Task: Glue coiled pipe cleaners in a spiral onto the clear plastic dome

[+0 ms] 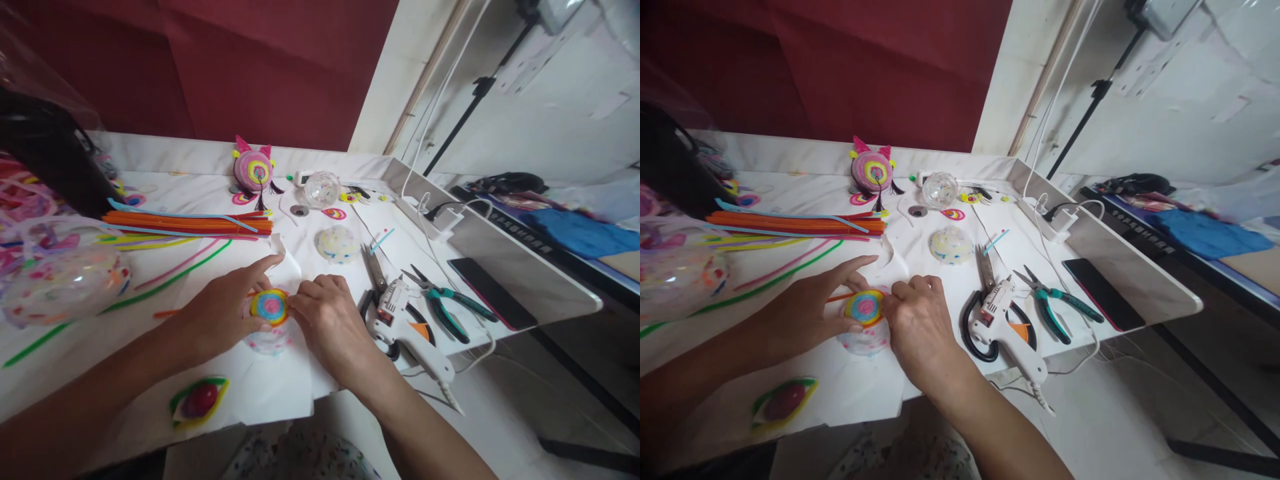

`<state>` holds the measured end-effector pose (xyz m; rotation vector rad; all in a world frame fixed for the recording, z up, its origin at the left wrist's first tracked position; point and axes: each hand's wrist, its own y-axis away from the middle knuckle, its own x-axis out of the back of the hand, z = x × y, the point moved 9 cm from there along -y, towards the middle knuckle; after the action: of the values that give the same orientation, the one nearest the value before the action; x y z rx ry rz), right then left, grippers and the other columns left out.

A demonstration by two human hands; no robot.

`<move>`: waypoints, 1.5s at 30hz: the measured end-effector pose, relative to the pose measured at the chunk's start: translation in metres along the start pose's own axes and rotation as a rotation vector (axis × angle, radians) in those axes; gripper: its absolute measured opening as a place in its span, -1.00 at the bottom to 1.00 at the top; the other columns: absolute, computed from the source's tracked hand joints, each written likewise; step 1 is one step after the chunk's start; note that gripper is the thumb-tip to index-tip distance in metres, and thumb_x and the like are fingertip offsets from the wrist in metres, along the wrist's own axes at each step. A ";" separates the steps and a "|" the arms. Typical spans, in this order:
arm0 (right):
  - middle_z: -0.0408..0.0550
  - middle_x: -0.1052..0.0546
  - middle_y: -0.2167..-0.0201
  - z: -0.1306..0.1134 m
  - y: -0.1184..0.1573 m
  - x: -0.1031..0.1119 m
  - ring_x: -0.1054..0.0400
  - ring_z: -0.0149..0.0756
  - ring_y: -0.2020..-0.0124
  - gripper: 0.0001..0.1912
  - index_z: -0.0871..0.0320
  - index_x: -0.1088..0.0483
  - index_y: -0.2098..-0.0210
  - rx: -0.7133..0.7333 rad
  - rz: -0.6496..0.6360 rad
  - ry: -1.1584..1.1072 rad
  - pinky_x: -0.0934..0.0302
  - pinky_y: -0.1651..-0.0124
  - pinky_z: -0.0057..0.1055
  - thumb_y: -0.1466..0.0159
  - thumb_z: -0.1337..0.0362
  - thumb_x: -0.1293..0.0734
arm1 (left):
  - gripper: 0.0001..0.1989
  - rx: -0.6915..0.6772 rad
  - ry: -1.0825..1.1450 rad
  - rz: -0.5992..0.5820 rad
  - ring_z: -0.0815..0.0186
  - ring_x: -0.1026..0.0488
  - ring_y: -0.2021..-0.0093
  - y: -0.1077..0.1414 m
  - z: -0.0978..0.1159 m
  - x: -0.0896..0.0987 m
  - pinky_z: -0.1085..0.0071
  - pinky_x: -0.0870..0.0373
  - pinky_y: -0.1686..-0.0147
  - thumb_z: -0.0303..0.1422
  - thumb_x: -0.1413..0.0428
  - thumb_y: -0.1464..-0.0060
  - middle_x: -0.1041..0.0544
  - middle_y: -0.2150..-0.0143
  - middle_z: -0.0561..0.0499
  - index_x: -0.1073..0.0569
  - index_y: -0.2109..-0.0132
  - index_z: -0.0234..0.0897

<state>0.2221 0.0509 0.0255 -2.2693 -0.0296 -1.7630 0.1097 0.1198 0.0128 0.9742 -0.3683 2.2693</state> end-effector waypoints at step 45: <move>0.03 -0.73 0.08 0.003 -0.023 0.002 -0.53 -0.14 0.04 -0.74 0.12 -0.68 0.05 0.039 -0.207 -0.074 -0.14 0.01 -0.26 -0.42 0.51 -0.38 | -0.06 0.001 -0.014 -0.025 0.00 -0.64 -0.06 0.001 0.006 0.004 0.17 -0.52 -0.06 -0.21 -0.20 0.11 -0.71 0.00 -0.04 -0.25 -0.47 -0.11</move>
<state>0.2217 0.0733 0.0307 -2.3758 -0.3206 -1.7566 0.1105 0.1180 0.0199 0.9899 -0.3590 2.2413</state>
